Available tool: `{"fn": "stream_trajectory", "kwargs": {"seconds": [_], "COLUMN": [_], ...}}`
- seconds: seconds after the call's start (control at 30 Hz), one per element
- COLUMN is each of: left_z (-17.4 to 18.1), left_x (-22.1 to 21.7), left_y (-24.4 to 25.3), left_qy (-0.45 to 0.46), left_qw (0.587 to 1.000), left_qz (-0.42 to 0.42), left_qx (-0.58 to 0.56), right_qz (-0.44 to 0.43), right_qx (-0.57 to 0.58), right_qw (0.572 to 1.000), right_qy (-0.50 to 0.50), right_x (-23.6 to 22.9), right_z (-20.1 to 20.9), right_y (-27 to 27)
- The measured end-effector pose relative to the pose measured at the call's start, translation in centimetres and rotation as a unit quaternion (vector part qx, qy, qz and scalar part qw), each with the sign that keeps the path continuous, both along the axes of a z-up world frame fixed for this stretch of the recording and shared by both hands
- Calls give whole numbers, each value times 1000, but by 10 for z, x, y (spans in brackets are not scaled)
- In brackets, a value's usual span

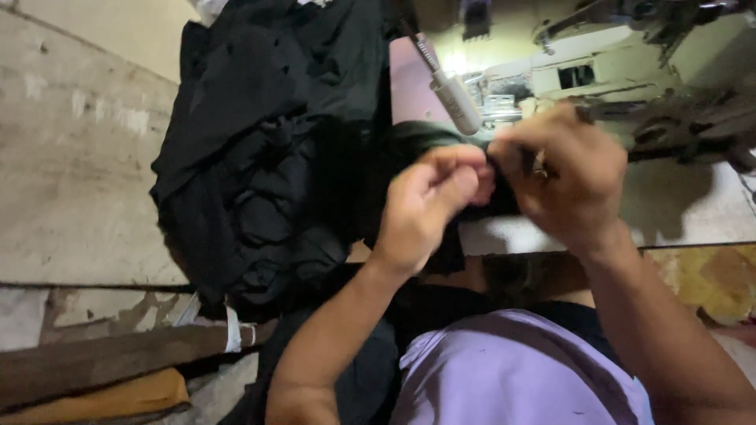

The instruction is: Trimming loose threads from a black garment using thread snips at a sewing workstation.

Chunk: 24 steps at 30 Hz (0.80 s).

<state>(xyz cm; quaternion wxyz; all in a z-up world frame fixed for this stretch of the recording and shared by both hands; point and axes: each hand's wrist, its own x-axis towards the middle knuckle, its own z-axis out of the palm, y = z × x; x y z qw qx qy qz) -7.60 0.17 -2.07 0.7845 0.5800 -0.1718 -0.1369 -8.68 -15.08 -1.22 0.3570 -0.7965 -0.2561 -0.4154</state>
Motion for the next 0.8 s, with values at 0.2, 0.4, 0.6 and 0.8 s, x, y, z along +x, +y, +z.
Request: {"fn": "stream_trajectory", "kwargs": {"seconds": [0.2, 0.4, 0.6, 0.8], "left_z": [-20, -12, -12, 4], "left_x": [31, 46, 66, 73], "left_y": [-11, -2, 7, -6], "left_qy": [-17, 51, 72, 81], "left_qw": [990, 981, 976, 986], "left_qz": [81, 113, 81, -2], "left_qx": [-118, -148, -187, -149], "right_qz": [-2, 51, 62, 91], "right_qx": [3, 125, 194, 209], "right_qw": [1000, 987, 955, 938], "right_qy": [-6, 89, 215, 261], "right_x": [-11, -5, 28, 23], "right_z": [-15, -19, -53, -20], "right_y": [16, 7, -10, 5]}}
